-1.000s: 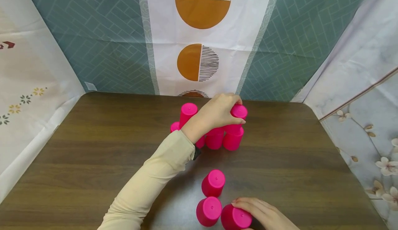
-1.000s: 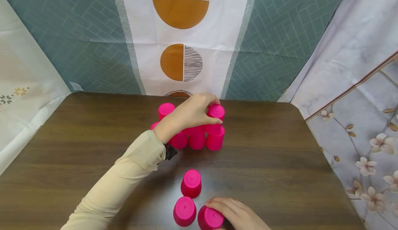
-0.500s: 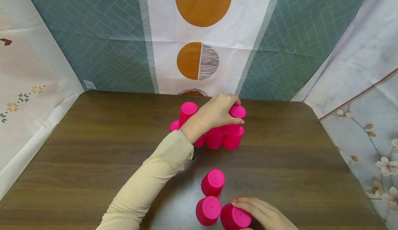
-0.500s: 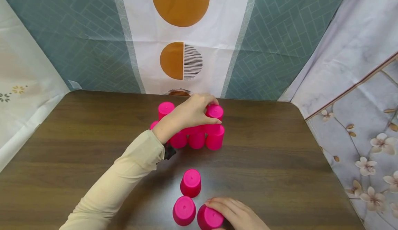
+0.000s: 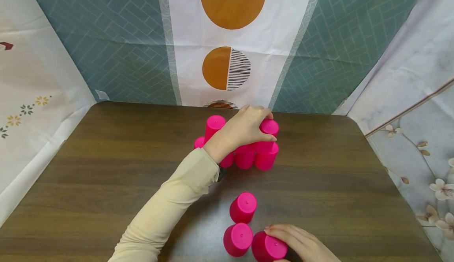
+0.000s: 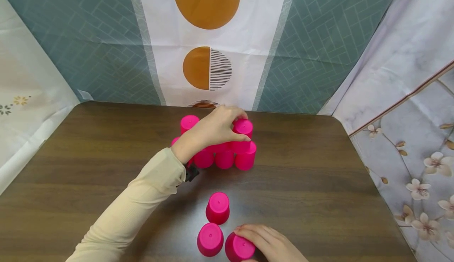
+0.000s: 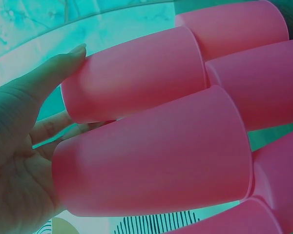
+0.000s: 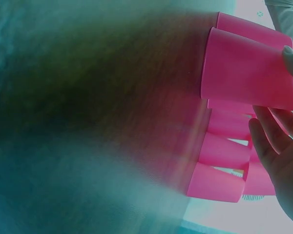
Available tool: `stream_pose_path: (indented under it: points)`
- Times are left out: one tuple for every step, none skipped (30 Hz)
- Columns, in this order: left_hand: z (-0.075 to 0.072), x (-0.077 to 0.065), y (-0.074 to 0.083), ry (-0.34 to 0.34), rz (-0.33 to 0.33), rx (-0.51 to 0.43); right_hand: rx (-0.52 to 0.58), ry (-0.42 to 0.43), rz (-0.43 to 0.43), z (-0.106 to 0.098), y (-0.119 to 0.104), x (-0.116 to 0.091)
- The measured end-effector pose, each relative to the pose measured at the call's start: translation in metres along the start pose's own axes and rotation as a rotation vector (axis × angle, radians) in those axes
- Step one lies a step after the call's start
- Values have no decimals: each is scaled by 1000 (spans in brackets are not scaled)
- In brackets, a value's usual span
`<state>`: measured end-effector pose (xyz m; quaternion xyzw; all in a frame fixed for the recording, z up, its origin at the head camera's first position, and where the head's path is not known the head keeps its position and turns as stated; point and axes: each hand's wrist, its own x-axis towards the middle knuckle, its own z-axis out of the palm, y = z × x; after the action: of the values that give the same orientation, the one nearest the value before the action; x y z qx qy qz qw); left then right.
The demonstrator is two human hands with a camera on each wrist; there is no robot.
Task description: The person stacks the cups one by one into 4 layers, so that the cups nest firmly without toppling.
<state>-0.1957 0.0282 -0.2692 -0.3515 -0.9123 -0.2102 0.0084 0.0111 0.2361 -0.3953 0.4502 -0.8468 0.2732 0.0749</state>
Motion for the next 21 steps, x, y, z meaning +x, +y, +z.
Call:
stream_pose_path:
  points:
    - [0, 0, 0, 2, -5, 3, 2, -3, 7, 0, 0, 0]
    - [0, 0, 0, 5, -9, 7, 2, -7, 15, 0, -1, 0]
    - [0, -1, 0, 9, -14, 9, 0, -12, 27, -1, -2, 0]
    - [0, -1, 0, 14, -20, 11, -4, -16, 38, -1, -2, 0]
    - [0, -1, 0, 19, -25, 14, -10, -20, 48, -1, -3, 1]
    - [0, -1, 0, 24, -31, 17, -19, -21, 52, -1, -4, 1]
    - [0, 0, 0, 27, -36, 20, -27, -22, 56, -1, -4, 1]
    - [0, 0, 0, 28, -38, 22, -35, -22, 60, -1, -4, 1]
    - [0, 0, 0, 27, -41, 23, -41, -21, 62, -1, -5, 2]
    - [0, 0, 0, 24, -45, 25, -46, -20, 63, -1, -5, 2]
    - [0, 0, 0, 22, -48, 26, -50, -21, 63, -1, -5, 2]
    - [0, 0, 0, 20, -51, 28, -54, -21, 65, -1, -5, 2]
    - [0, 0, 0, 17, -54, 29, -55, -22, 68, -1, -5, 2]
    - [-1, 0, 0, 16, -56, 31, -57, -22, 71, -1, -5, 2]
    - [-1, 0, 0, 17, -55, 36, -57, -24, 74, -1, -6, 2]
    - [0, 0, 0, 20, -55, 42, -57, -25, 78, -1, -6, 1]
    - [0, 0, 0, 22, -53, 51, -61, -26, 81, -1, -6, 1]
    - [0, -1, 0, 25, -50, 58, -64, -26, 84, -1, -6, 1]
    - [0, -1, 0, 30, -49, 63, -67, -26, 87, -1, -6, 1]
    - [0, -1, 0, 36, -47, 70, -69, -26, 89, -1, -6, 1]
    - [0, -2, 0, 46, -45, 78, -71, -26, 88, -1, -6, 1]
